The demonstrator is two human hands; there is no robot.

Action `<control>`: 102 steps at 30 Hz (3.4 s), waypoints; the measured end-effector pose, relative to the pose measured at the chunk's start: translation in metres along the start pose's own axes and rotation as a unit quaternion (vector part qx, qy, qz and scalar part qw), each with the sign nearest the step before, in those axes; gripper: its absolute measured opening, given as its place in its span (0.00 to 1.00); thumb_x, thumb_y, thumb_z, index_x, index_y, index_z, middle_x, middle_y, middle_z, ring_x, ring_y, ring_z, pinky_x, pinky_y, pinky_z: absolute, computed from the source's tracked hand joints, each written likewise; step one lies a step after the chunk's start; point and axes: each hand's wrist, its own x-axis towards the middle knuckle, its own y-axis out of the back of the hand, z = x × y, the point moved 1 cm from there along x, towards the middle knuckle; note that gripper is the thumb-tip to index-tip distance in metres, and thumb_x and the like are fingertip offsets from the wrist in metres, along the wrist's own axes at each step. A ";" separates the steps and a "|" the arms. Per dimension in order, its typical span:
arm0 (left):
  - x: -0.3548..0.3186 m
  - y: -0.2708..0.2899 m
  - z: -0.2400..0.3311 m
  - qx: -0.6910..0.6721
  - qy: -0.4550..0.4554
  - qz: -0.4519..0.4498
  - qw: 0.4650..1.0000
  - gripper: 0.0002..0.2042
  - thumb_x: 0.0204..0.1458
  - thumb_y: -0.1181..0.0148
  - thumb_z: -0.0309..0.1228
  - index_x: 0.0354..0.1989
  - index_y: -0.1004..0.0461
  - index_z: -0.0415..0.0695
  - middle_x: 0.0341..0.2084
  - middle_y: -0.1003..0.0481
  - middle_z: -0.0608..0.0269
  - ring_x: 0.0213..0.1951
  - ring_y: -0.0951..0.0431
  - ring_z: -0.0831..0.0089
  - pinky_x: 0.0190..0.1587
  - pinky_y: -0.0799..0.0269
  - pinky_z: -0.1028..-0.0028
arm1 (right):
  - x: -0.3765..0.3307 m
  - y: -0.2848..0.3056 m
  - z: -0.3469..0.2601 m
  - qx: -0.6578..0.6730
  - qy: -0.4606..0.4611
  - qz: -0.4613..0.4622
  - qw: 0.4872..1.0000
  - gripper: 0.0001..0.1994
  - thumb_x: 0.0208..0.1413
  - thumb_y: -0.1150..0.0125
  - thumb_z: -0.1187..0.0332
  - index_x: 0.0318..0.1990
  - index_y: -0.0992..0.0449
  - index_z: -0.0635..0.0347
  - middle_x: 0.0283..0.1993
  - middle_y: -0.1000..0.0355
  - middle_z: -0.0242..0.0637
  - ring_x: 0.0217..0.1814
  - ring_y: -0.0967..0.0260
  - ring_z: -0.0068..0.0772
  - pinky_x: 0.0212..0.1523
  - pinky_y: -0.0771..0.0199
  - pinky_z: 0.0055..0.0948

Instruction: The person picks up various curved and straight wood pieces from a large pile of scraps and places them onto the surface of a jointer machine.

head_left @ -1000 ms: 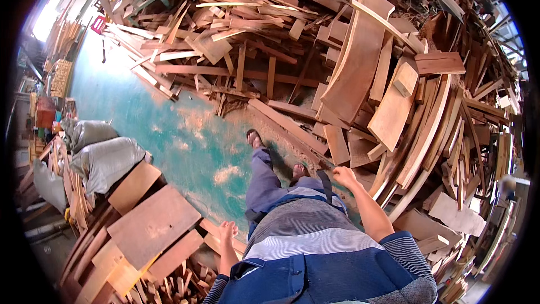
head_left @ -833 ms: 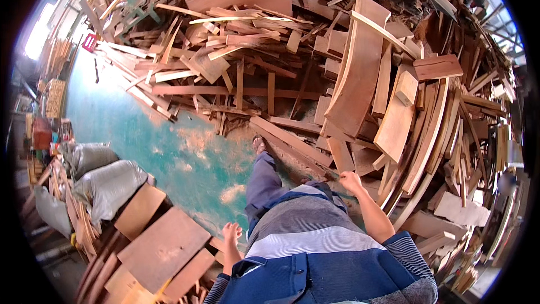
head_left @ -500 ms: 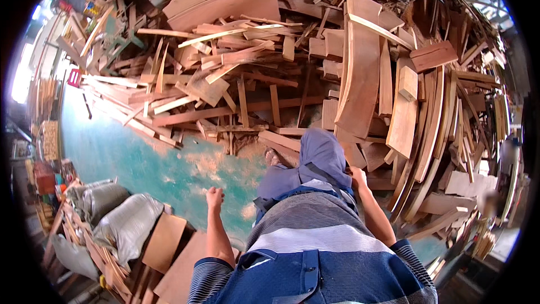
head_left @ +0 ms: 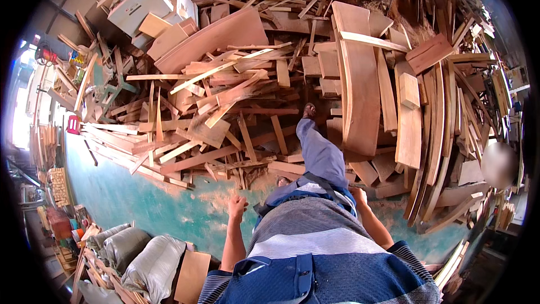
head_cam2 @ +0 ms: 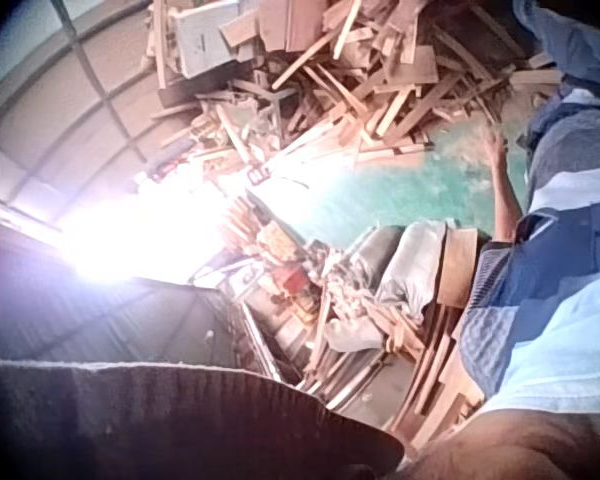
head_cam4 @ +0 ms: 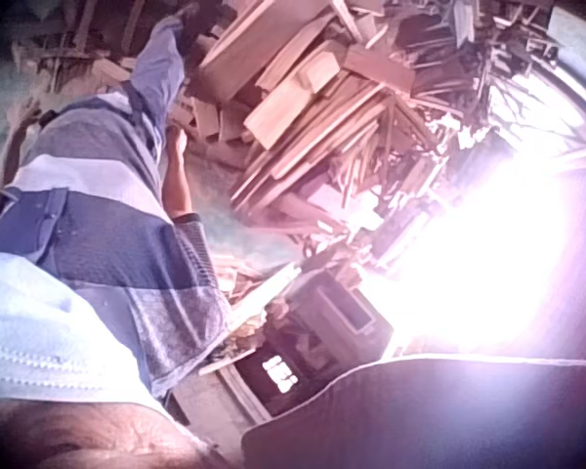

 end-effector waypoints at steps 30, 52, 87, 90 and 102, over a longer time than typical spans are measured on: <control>0.055 -0.040 0.265 0.137 0.240 0.142 0.950 0.10 0.51 0.37 0.31 0.37 0.28 0.40 0.30 0.24 0.61 0.22 0.21 0.70 0.15 0.34 0.72 | 0.452 0.248 -0.347 0.146 0.080 0.176 0.970 0.26 0.51 0.35 0.65 0.58 0.29 0.61 0.50 0.26 0.53 0.55 0.29 0.53 0.55 0.29 0.44; 0.244 -0.112 0.434 0.169 0.159 0.079 0.969 0.15 0.54 0.39 0.33 0.47 0.25 0.41 0.31 0.22 0.63 0.25 0.21 0.73 0.22 0.31 0.74 | 0.477 0.279 -0.393 0.098 0.023 0.234 0.967 0.18 0.50 0.36 0.69 0.48 0.26 0.64 0.50 0.30 0.52 0.52 0.31 0.54 0.53 0.29 0.44; 0.535 -0.327 0.996 0.174 -0.108 -0.163 0.965 0.24 0.61 0.41 0.31 0.63 0.37 0.34 0.46 0.25 0.62 0.35 0.20 0.78 0.29 0.26 0.82 | 0.553 0.338 -0.535 0.314 -0.289 0.229 0.875 0.18 0.45 0.38 0.69 0.45 0.19 0.63 0.44 0.20 0.49 0.49 0.21 0.44 0.52 0.24 0.36; 0.558 -0.346 1.041 0.181 -0.150 -0.154 0.960 0.25 0.60 0.40 0.28 0.64 0.38 0.34 0.47 0.26 0.62 0.35 0.21 0.77 0.31 0.25 0.81 | 0.604 0.355 -0.550 0.318 -0.292 0.224 0.874 0.17 0.45 0.40 0.70 0.45 0.18 0.63 0.44 0.20 0.48 0.49 0.21 0.44 0.53 0.24 0.36; 0.599 -0.762 1.250 0.300 -0.279 -0.296 0.862 0.12 0.59 0.40 0.29 0.45 0.31 0.32 0.39 0.27 0.67 0.36 0.27 0.78 0.41 0.30 0.79 | 0.814 0.540 -0.530 0.388 -0.276 0.293 0.829 0.18 0.47 0.41 0.69 0.47 0.19 0.61 0.46 0.20 0.48 0.49 0.22 0.44 0.52 0.23 0.37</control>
